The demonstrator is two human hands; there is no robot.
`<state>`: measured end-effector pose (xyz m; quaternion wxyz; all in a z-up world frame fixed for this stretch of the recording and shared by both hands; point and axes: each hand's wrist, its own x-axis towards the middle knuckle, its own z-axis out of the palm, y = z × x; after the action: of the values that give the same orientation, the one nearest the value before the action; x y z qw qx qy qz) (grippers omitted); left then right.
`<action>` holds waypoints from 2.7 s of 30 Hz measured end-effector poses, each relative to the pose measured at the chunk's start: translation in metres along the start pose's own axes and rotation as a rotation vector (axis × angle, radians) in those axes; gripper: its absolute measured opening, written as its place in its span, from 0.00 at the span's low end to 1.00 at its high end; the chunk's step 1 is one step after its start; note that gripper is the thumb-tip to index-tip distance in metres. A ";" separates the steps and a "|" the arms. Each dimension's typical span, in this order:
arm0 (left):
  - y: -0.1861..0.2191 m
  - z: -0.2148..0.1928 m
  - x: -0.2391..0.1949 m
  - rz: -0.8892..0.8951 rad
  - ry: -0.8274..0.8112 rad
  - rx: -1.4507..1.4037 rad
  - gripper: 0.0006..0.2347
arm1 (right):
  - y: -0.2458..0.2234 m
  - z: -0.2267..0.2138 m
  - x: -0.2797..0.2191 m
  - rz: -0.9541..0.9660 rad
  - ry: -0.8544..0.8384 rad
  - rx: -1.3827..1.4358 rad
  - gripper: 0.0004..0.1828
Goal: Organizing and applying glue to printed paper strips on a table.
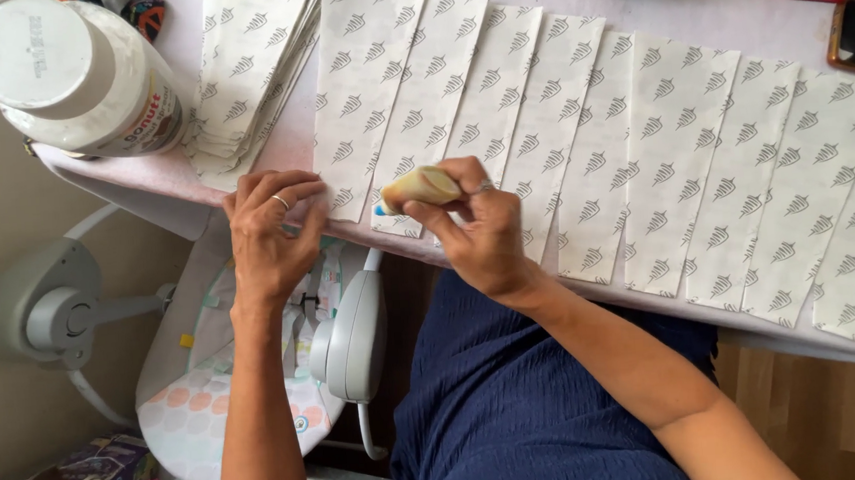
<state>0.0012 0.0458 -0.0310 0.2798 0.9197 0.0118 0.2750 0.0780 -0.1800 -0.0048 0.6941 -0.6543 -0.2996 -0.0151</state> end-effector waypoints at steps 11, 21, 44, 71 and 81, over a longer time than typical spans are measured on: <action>-0.012 -0.007 -0.003 -0.077 -0.108 -0.174 0.14 | 0.029 0.045 0.012 -0.062 -0.094 -0.061 0.11; -0.006 -0.012 0.000 -0.119 -0.118 -0.193 0.13 | 0.027 0.033 0.013 0.003 -0.110 -0.071 0.11; 0.008 -0.008 0.004 -0.185 -0.038 -0.195 0.13 | 0.022 0.026 0.009 -0.025 -0.093 -0.058 0.11; 0.046 0.021 0.005 -0.162 0.239 -0.010 0.16 | 0.036 -0.341 0.132 0.079 -0.217 -1.163 0.18; 0.183 0.070 0.048 0.155 0.091 -0.292 0.10 | 0.054 -0.364 0.082 -0.315 0.005 -1.224 0.19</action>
<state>0.0541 -0.1359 0.0400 0.3874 0.8542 -0.0866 0.3358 0.3117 -0.4760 -0.0049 0.1843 -0.8809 -0.3279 -0.2873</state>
